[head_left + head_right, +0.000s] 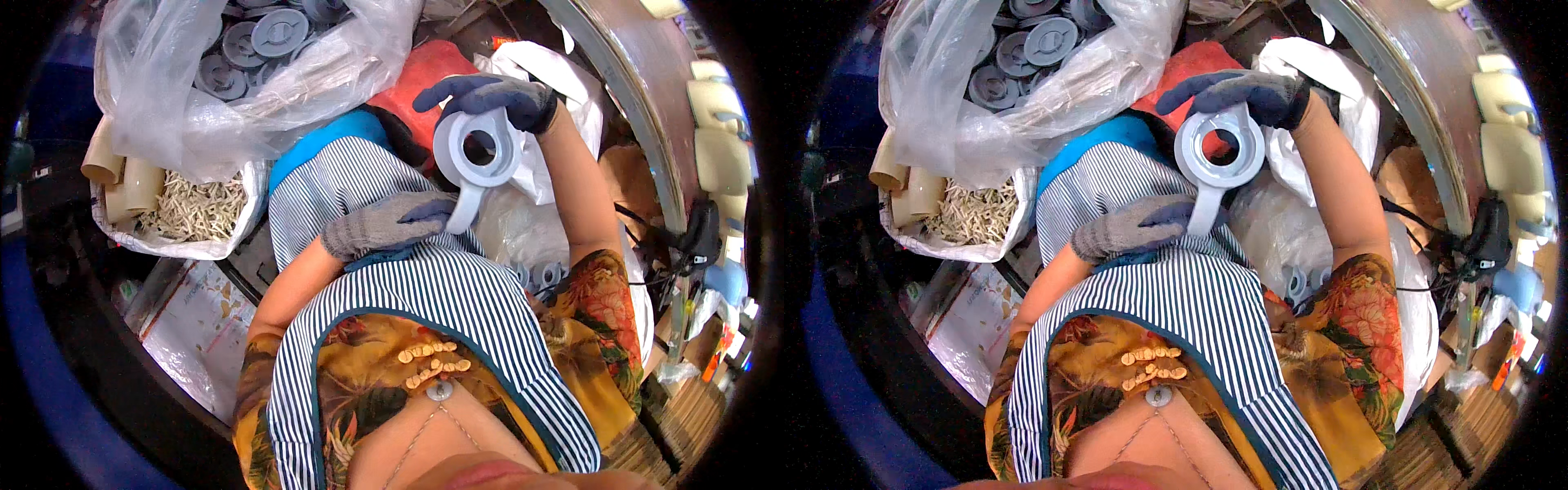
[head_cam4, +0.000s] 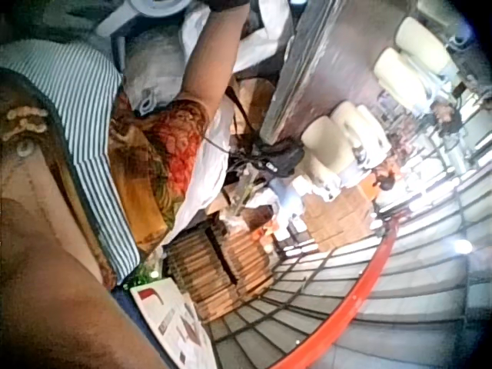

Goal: The person repeatedly picks up a beige cylindrical plastic body and a grey circular plastic cap. They align and press the cap onto the top of the cylinder to assemble the unit, then place the finished item on a nearby table. The process is repeated continuously with items from a large bag.

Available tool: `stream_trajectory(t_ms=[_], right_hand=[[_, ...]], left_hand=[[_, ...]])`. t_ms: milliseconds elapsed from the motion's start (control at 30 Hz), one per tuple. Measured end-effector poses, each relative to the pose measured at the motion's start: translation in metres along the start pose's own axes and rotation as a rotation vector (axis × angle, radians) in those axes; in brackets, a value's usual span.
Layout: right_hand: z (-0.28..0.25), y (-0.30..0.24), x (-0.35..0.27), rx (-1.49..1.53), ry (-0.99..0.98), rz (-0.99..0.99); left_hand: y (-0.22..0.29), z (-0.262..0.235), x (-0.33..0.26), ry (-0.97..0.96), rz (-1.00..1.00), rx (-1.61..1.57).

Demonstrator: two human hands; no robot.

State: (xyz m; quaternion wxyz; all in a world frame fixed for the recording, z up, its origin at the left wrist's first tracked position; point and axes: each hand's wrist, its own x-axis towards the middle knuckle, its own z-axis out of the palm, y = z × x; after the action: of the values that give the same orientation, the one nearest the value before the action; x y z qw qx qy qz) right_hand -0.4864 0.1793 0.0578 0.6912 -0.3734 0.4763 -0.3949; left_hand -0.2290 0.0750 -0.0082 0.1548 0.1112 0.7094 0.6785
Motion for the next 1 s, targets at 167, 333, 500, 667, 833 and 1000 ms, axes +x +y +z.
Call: stream_trajectory(t_ms=[167, 333, 500, 667, 833, 1000], right_hand=[[-0.017, 0.025, 0.021, 0.294, 0.208, -0.068], [-0.04, 0.045, 0.012, 0.531, 0.082, -0.217], [-0.017, 0.076, -0.001, 0.572, 0.702, -0.595], [0.096, 0.072, 0.004, -0.024, 1.001, -0.404], [0.078, 0.077, 0.008, -0.534, 1.253, -0.284], [0.002, 0.08, -0.002, -0.553, 1.273, -0.011]], left_hand=[[0.007, -0.005, -0.013, 0.224, -0.103, -0.184], [-0.007, -0.004, -0.002, 0.314, 0.104, -0.466], [-0.03, -0.001, 0.016, 0.703, 0.153, -0.087], [-0.028, -0.01, 0.045, 0.834, 0.205, 0.342], [0.003, -0.013, 0.048, 0.519, 0.089, 1.063], [0.0, -0.037, 0.001, 0.723, -0.009, 0.772]])
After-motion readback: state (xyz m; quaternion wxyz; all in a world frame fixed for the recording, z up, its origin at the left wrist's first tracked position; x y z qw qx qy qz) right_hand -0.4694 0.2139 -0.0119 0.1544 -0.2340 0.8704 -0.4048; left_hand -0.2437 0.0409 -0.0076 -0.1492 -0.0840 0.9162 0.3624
